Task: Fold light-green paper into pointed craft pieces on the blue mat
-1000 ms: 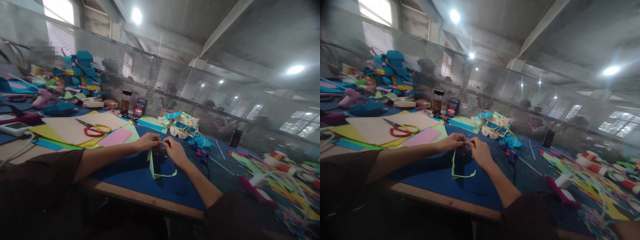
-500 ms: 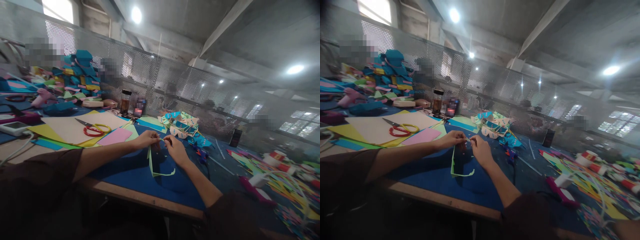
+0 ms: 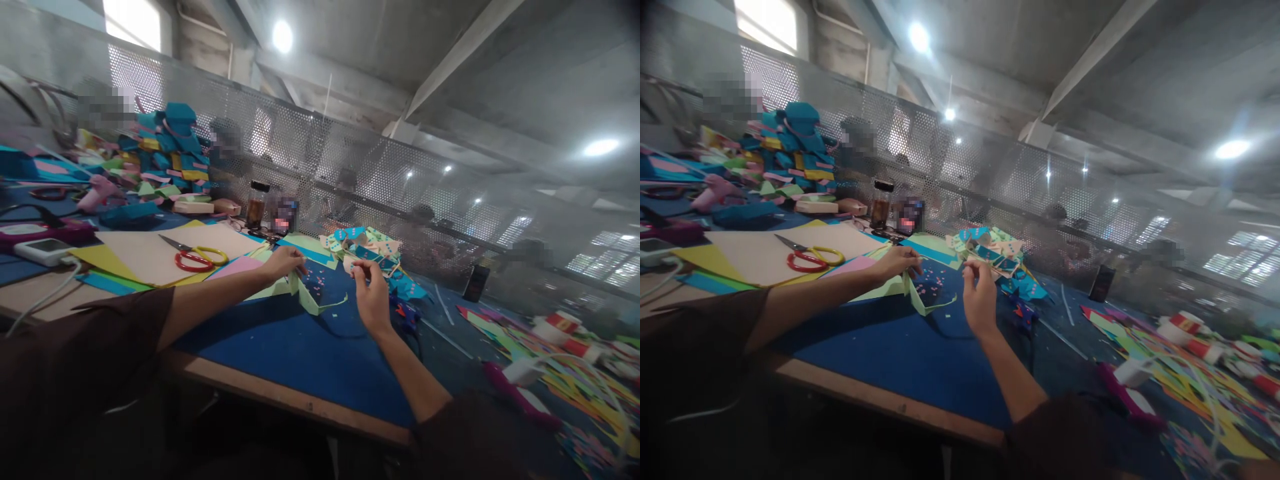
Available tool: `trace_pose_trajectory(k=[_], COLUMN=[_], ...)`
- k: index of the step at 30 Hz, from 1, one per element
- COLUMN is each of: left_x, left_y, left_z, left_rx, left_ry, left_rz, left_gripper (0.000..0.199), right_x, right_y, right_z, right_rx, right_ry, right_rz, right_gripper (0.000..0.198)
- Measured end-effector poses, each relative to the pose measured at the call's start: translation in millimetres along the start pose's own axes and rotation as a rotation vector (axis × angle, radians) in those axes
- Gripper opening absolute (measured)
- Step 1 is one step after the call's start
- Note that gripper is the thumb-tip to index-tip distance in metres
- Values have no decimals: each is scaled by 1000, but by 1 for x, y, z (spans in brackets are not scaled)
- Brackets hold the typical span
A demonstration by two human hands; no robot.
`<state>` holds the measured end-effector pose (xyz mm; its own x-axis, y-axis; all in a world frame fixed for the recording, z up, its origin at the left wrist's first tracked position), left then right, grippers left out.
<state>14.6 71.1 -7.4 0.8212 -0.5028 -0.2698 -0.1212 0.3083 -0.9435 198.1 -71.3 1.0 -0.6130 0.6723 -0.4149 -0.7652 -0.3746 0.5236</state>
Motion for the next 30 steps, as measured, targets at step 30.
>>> trace_pose_trajectory(k=[30], left_x=[-11], left_y=[6], left_z=[5], left_rx=[-107], left_ry=[-102], left_rz=[-203], left_gripper=[25], right_x=[9], right_y=[4], right_z=[-7], right_rx=[-265], right_ry=[244], right_rz=[-333], right_gripper=[13])
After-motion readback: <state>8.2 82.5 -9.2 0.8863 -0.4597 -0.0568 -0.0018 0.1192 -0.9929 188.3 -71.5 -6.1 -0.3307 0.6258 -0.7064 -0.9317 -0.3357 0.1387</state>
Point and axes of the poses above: each hand's wrist, its own z-axis towards the middle knuckle, its own x-axis out of the palm, y = z × x, the point moved 1 cm from there along z, towards the middle knuckle, and after that the axes turned 5 degrees about y, right-handed, at the moved point
